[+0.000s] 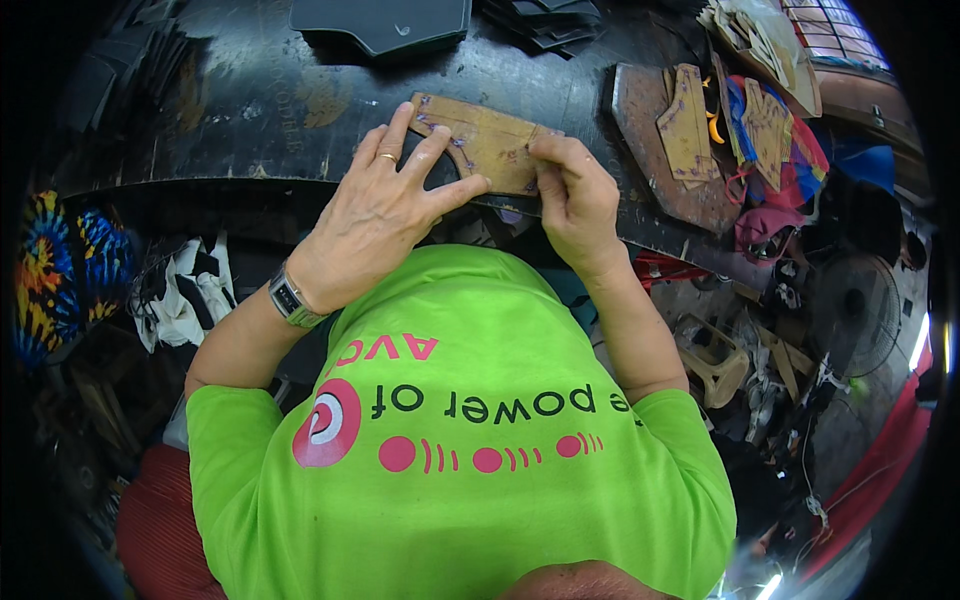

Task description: The person repeatedly places a cardboard template on dark sheet material and uses a small pointed tool to mark the material along the template edges. They remove the template, set it aside, and repeat the process on additional sheets.

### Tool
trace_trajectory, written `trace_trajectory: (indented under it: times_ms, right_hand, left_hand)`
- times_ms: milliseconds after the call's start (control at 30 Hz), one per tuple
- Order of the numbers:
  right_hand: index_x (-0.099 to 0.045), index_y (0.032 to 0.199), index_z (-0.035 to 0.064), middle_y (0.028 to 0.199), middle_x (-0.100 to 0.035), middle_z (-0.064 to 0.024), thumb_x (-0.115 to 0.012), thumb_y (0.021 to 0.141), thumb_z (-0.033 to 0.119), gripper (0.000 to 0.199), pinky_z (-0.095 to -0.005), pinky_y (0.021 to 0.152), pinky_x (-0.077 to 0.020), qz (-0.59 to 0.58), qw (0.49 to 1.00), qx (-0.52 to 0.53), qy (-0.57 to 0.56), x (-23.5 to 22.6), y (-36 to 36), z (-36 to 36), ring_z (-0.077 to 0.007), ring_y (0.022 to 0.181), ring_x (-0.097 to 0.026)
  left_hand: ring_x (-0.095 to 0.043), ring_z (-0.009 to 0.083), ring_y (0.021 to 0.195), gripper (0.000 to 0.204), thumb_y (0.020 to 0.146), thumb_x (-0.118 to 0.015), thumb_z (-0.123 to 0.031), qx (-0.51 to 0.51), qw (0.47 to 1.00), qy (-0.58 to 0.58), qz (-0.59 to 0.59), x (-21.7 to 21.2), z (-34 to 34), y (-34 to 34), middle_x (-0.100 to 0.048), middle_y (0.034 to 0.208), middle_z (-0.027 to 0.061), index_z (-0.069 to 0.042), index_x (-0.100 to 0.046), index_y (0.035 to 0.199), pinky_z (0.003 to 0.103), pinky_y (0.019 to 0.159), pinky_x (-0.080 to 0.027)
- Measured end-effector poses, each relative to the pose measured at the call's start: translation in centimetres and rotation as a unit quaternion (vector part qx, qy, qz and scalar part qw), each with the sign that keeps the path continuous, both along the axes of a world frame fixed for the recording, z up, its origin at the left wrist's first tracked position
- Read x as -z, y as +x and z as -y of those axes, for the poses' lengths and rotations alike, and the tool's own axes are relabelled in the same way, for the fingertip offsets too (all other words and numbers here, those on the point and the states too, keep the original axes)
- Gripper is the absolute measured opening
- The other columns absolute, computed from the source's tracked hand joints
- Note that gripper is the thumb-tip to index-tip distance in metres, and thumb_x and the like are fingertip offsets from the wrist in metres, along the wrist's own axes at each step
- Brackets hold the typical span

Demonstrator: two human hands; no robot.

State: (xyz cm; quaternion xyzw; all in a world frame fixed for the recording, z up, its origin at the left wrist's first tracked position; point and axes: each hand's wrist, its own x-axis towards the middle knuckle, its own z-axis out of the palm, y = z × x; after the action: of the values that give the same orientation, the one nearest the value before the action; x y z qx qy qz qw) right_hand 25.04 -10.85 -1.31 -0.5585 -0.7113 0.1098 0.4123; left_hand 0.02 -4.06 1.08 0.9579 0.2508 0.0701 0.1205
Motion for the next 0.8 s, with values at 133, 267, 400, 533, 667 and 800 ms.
trace_trajectory:
  times_ms: [133, 267, 400, 533, 667, 800]
  right_hand:
    - [-0.064, 0.114, 0.0013, 0.107, -0.074, -0.0099, -0.06, 0.104, -0.002, 0.012, -0.0261, 0.08, -0.0539, -0.315, 0.943, 0.053, -0.097, -1.6, 0.1, 0.2, -0.013, 0.089, -0.067]
    - [-0.061, 0.113, 0.0012, 0.107, -0.073, -0.0131, -0.059, 0.105, 0.001, 0.009, -0.0268, 0.08, -0.0548, -0.493, 0.857, -0.035, -0.148, -2.1, -0.6, 0.2, -0.0133, 0.086, -0.066]
    - [-0.067, 0.113, -0.0013, 0.098, -0.07, -0.005, -0.067, 0.101, 0.003, 0.012, -0.0262, 0.077, -0.0533, -0.41, 0.882, -0.018, -0.23, -0.8, -2.4, 0.4, -0.0112, 0.085, -0.066]
    - [-0.068, 0.11, -0.0019, 0.099, -0.072, -0.0074, -0.067, 0.098, 0.0, 0.012, -0.0291, 0.079, -0.0544, -0.275, 0.94, -0.042, -0.197, -0.4, -2.8, 0.4, -0.0144, 0.088, -0.069]
    - [-0.067, 0.111, -0.0025, 0.101, -0.074, -0.0076, -0.065, 0.099, -0.003, 0.012, -0.029, 0.082, -0.0563, -0.122, 0.979, -0.093, -0.131, -0.9, -2.8, 0.3, -0.0139, 0.09, -0.07]
    - [-0.069, 0.108, -0.0012, 0.095, -0.076, -0.0122, -0.066, 0.096, -0.003, 0.012, -0.0315, 0.077, -0.0573, -0.214, 0.962, -0.061, -0.158, -1.4, -3.1, 0.3, -0.0188, 0.085, -0.075]
  left_hand:
    - [-0.034, 0.0504, 0.15, 0.053, 0.094, -0.064, -0.01, -0.001, 1.0, 0.0, 0.01, 0.0, 0.0, 0.0, -0.046, 0.154, 0.0215, -0.03, -0.062, 0.143, 0.059, 0.12, -0.035]
    - [-0.035, 0.0493, 0.15, 0.058, 0.09, -0.074, -0.015, -0.001, 1.0, 0.003, 0.013, -0.2, 0.0, -0.1, -0.047, 0.154, 0.0199, -0.027, -0.06, 0.145, 0.059, 0.12, -0.035]
    - [-0.036, 0.0432, 0.151, 0.069, 0.083, -0.084, -0.021, -0.005, 0.999, -0.026, 0.025, -0.2, -0.5, -0.7, -0.05, 0.154, 0.0157, -0.019, -0.057, 0.146, 0.054, 0.121, -0.035]
    - [-0.032, 0.0356, 0.156, 0.073, 0.08, -0.088, -0.022, -0.012, 0.999, -0.047, 0.023, 0.0, -0.7, -1.2, -0.048, 0.16, 0.0104, -0.015, -0.057, 0.146, 0.052, 0.123, -0.035]
    - [-0.032, 0.0358, 0.156, 0.072, 0.08, -0.087, -0.021, -0.011, 0.999, -0.039, 0.034, 0.2, -0.7, -1.2, -0.048, 0.159, 0.0097, -0.016, -0.058, 0.146, 0.052, 0.123, -0.035]
    - [-0.033, 0.0356, 0.156, 0.071, 0.08, -0.087, -0.02, -0.013, 0.998, -0.036, 0.04, 0.3, -0.7, -1.1, -0.049, 0.158, 0.0092, -0.016, -0.059, 0.145, 0.052, 0.123, -0.035]
